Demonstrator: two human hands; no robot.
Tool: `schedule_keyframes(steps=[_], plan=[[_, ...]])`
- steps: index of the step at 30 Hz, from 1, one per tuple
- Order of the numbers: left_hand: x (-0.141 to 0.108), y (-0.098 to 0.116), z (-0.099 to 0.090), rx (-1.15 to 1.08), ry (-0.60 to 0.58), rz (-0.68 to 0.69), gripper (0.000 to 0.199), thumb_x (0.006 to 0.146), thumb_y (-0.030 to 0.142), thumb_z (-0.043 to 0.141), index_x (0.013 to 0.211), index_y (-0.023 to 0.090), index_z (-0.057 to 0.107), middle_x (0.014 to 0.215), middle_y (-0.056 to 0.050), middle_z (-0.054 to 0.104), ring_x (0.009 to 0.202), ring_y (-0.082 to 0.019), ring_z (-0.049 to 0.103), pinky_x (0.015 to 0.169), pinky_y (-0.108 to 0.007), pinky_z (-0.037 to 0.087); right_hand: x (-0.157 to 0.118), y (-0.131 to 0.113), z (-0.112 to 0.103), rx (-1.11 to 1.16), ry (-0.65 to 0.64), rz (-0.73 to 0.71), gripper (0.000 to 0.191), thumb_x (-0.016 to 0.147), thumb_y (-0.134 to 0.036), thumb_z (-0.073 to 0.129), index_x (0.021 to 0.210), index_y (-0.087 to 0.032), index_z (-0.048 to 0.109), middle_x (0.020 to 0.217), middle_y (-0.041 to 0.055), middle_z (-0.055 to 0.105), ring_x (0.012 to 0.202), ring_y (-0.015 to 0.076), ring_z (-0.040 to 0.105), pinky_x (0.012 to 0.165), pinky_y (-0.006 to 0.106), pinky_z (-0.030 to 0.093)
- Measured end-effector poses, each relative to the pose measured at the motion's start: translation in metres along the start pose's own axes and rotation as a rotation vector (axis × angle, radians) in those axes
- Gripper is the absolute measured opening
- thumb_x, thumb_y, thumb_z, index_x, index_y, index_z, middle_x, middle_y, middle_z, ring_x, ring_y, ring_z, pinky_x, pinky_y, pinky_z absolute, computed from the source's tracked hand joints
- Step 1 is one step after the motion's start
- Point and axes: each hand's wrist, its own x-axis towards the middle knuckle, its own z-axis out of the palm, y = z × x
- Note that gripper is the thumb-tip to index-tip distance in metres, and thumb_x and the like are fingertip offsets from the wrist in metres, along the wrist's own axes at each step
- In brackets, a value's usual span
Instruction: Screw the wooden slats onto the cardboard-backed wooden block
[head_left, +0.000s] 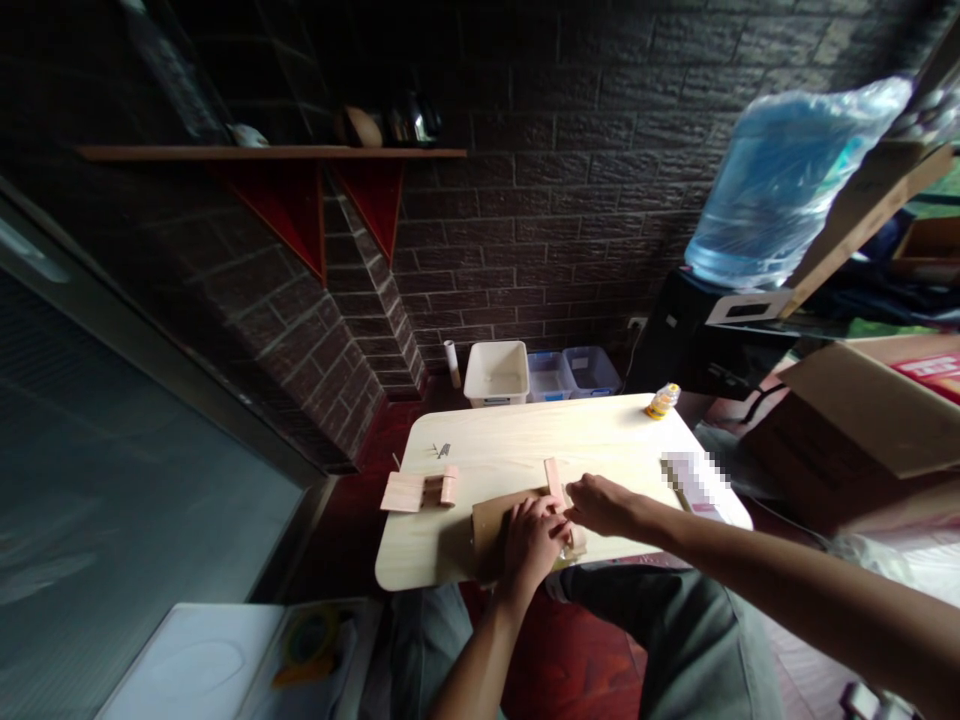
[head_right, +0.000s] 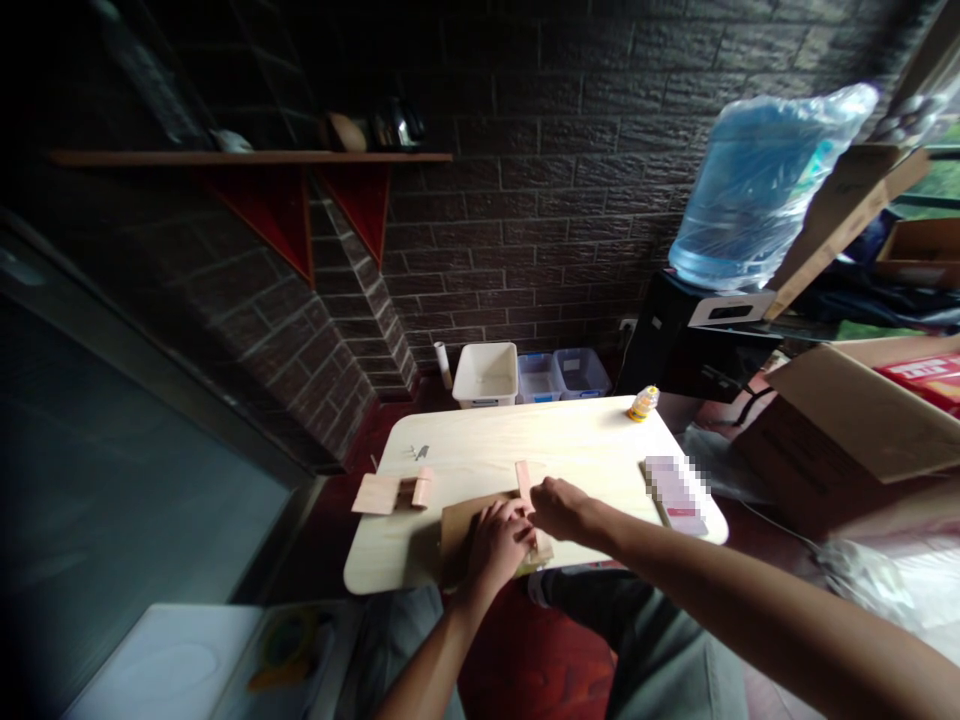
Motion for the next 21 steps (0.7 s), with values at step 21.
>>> schedule_keyframes(steps=[21], plan=[[0.001, -0.002, 0.005, 0.058, 0.014, -0.043, 0.006, 0.085, 0.026, 0.068, 0.085, 0.027, 0.073, 0.107, -0.003, 0.068, 0.103, -0.025, 0.057, 0.093, -0.041, 0.042, 0.014, -0.010, -0.012, -0.169, -0.072, -0.130, 0.017, 0.089, -0.010, 0.055, 0.094, -0.010, 0.070, 0.085, 0.0121, 0.075, 0.074, 0.0225, 0.069, 0.058, 0.028, 0.043]])
